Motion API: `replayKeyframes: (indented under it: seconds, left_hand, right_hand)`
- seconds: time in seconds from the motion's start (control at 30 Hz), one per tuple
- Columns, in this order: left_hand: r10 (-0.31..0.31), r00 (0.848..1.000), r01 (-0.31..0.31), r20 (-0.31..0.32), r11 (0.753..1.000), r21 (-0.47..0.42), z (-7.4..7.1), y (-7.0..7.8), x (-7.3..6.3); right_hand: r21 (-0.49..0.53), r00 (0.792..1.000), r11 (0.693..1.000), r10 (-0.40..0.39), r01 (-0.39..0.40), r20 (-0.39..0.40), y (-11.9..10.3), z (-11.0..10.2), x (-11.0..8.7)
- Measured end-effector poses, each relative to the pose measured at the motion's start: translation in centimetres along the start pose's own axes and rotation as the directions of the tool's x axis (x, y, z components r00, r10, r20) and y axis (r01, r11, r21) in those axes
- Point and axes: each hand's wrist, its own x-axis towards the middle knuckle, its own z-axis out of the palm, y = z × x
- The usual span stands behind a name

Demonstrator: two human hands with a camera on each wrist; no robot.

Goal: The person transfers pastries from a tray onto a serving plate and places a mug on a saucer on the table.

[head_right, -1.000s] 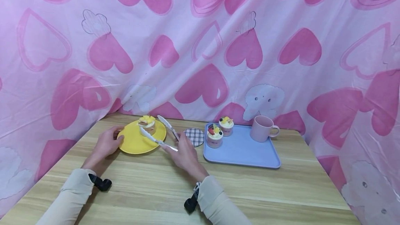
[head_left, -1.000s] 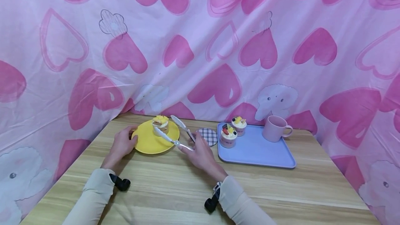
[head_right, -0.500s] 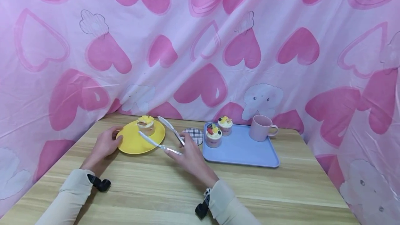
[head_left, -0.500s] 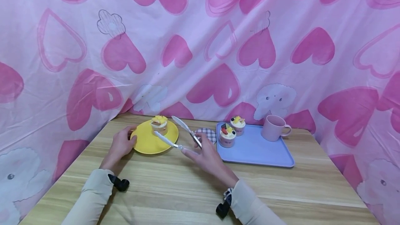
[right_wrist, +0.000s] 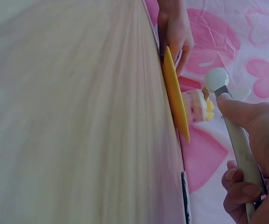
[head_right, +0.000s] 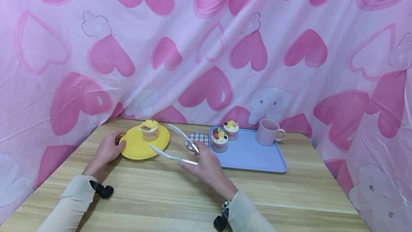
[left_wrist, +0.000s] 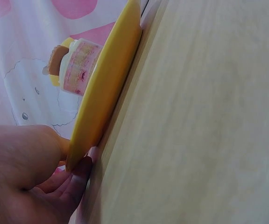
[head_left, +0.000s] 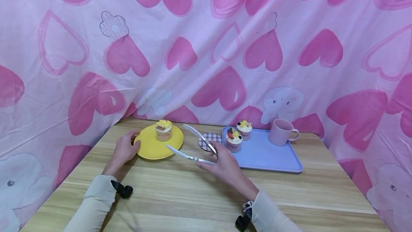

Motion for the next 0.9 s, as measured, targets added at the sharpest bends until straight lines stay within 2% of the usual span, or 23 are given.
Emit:
replayKeyframes:
  seconds: [0.3,0.63,0.8,0.9]
  left_hand:
    - [-0.002,1.0,0.002,0.0,1.0,-0.004,0.0,0.1,-0.1]
    - [0.007,1.0,-0.007,-0.008,1.0,-0.003,0.1,0.0,-0.1]
    - [0.006,1.0,-0.006,-0.006,1.0,-0.007,0.1,0.0,-0.1]
    - [0.006,1.0,-0.006,-0.008,1.0,-0.004,0.1,0.0,-0.1]
  right_hand:
    - [-0.035,0.999,0.999,-0.009,0.007,-0.038,1.3,-2.1,-1.0]
    - [-0.056,0.989,0.993,-0.105,0.1,-0.101,2.8,-4.0,-2.2]
    - [-0.081,0.989,0.993,-0.09,0.081,-0.118,3.3,-5.0,-2.8]
    - [-0.087,0.994,0.995,-0.051,0.042,-0.101,3.6,-5.5,-3.1]
